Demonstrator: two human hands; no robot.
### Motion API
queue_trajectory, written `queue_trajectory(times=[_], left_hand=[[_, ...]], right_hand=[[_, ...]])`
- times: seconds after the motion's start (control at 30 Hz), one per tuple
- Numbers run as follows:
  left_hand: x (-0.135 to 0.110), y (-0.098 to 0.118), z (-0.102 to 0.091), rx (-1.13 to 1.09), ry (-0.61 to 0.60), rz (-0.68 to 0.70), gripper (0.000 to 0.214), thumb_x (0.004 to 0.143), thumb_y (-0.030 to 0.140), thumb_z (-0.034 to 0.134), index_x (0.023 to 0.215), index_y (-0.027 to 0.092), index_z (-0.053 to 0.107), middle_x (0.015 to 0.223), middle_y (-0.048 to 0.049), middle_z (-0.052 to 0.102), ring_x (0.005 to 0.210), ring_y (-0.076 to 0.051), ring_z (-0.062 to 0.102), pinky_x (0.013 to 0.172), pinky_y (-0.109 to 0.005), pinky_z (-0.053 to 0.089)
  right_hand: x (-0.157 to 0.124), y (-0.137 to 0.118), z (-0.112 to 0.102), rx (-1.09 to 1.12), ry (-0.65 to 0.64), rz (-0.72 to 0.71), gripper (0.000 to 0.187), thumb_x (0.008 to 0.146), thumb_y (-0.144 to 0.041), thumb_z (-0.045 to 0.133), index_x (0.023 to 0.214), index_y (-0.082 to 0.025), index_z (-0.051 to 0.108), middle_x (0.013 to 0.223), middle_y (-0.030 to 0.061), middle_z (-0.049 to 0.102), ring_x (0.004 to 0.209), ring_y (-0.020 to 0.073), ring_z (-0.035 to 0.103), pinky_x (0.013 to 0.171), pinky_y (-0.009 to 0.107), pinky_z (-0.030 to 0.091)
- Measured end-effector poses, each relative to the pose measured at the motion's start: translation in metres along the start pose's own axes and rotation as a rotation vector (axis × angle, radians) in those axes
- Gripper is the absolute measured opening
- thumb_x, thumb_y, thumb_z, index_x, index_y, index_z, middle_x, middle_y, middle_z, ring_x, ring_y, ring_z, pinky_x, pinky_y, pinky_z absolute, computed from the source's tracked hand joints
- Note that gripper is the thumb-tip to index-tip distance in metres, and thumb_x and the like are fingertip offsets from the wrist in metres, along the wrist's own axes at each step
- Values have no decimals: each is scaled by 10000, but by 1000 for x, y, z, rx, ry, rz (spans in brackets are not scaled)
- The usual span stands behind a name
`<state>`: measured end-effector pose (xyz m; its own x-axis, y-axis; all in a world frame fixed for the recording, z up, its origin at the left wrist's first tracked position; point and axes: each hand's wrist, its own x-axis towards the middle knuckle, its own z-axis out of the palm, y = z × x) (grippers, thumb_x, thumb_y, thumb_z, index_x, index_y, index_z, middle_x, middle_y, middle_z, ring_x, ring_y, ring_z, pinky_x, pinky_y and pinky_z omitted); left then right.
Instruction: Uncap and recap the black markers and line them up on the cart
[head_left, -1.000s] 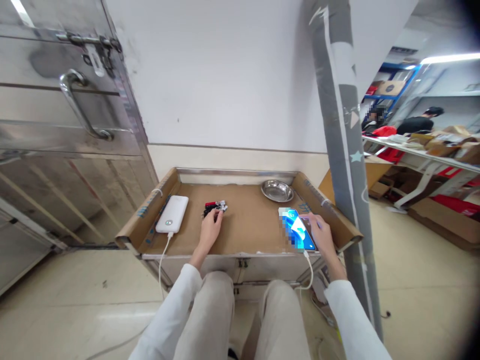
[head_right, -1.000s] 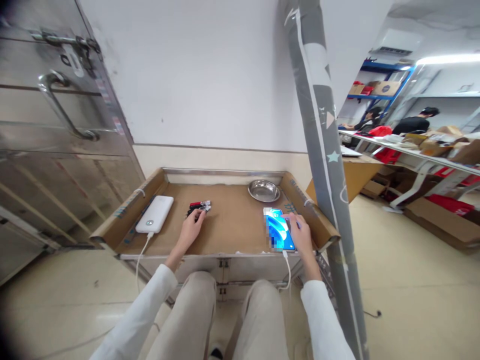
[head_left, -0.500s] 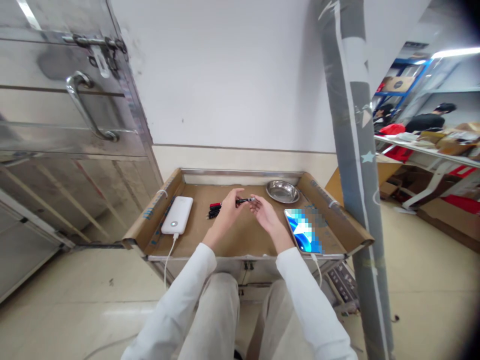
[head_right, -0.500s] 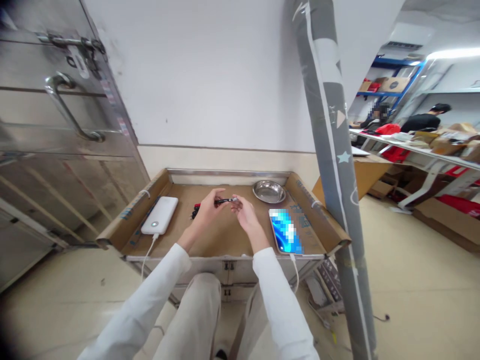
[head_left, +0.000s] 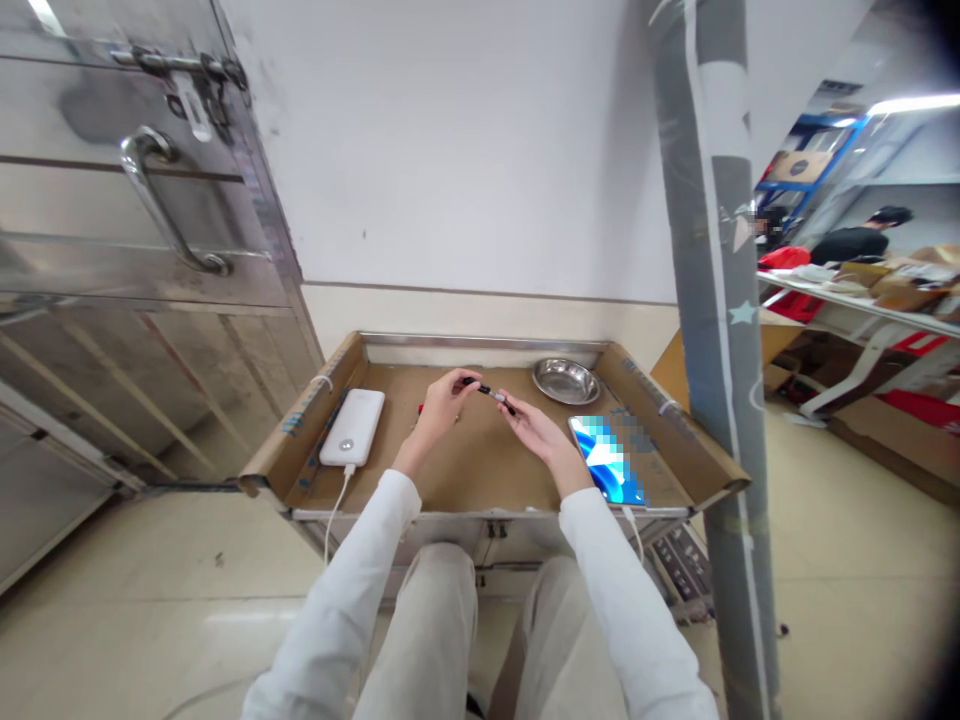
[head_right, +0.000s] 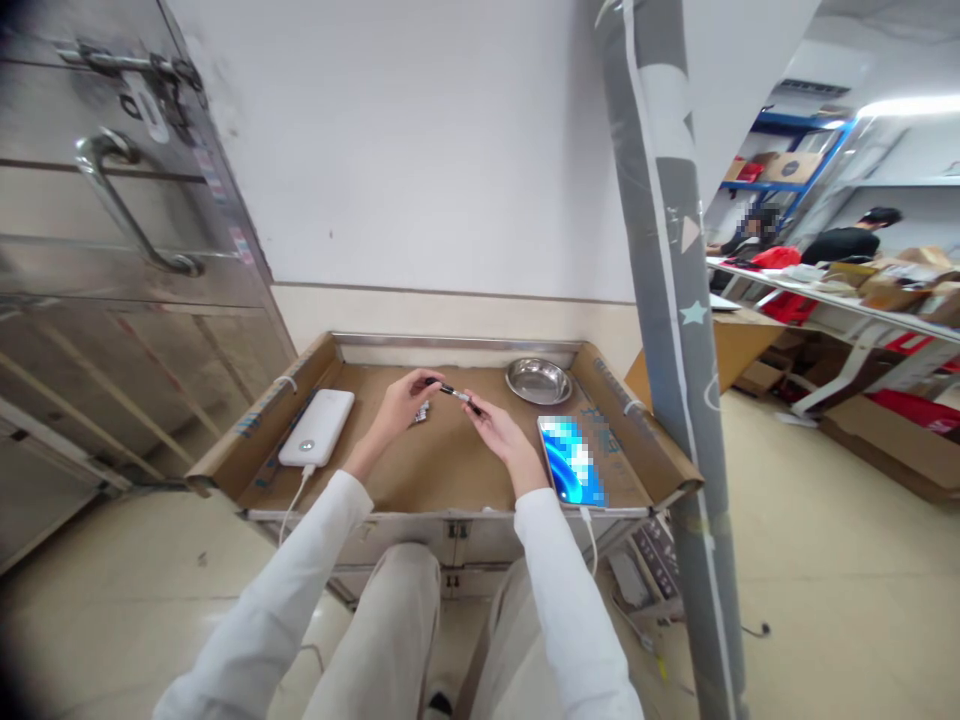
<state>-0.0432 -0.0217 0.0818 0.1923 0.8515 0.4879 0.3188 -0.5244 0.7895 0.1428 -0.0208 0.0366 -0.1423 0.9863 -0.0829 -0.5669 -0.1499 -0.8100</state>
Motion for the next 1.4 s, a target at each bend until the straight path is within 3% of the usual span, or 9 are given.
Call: queue_trajectory(times=[0.1,0.27,0.4,0.5,0.67,0.8,1.03,1.27,1.4], left_hand=[[-2,-10,-5,-6,5,-57,249,851,335,522,1001,176,641,903,-54,686,746,-145,613,693,-255,483],[-2,-27,0,120,61,-63,208,863,279,513,981,189,659,958,-64,659,812,-153,614,767,-274,478],[0,-39,16,372,-105,37,200,871,188,474,960,199,654,973,-62,628,881,-167,597,833,-299,457],[-4,-43,27,626,-201,89,216,876,160,450,982,196,635,981,-73,613,962,-202,570,899,-343,410],[-26,-41,34,753,-107,151,285,889,140,386,1108,190,561,1100,-87,578,1070,-214,505,948,-362,357],[-39,-39,35,778,-80,128,302,859,134,421,1123,199,554,1093,-93,560,1061,-228,494,928,-382,362],[-34,-46,45,862,-109,141,181,899,245,435,923,198,607,1023,-109,569,1011,-266,487,884,-416,368],[-24,-43,49,1009,-36,9,194,908,226,399,995,160,559,1021,-134,553,978,-279,484,830,-403,383],[-34,-37,41,1020,64,-83,222,916,235,359,987,146,550,1003,-144,547,981,-284,481,839,-408,379]], right_hand=[[0,3,-4,-32,-4,-53,135,707,-149,703,842,-152,690,973,53,692,864,110,644,858,191,532],[-1,8,-7,-128,57,-156,271,611,-189,777,870,-165,702,956,43,703,840,117,641,875,239,508],[0,15,-4,-425,104,-295,284,637,-313,754,878,-177,695,837,39,704,719,140,627,766,308,521],[4,21,-1,-750,32,-416,189,701,-334,684,835,-201,696,854,41,702,763,163,621,774,327,500],[5,27,-5,-1098,-138,-526,108,745,-249,614,819,-248,693,856,19,678,801,165,587,808,327,462],[1,30,-15,-1131,-85,-546,143,766,-278,604,890,-247,669,883,27,631,737,152,563,737,305,471],[6,35,-28,-1282,42,-619,126,830,-286,550,831,-231,664,859,54,580,837,200,554,815,363,448],[19,27,-26,-1340,81,-654,186,863,-287,475,904,-212,641,817,50,585,756,192,545,750,336,437],[15,26,-26,-1426,87,-650,181,865,-291,476,865,-222,644,840,49,589,783,192,540,760,330,419]])
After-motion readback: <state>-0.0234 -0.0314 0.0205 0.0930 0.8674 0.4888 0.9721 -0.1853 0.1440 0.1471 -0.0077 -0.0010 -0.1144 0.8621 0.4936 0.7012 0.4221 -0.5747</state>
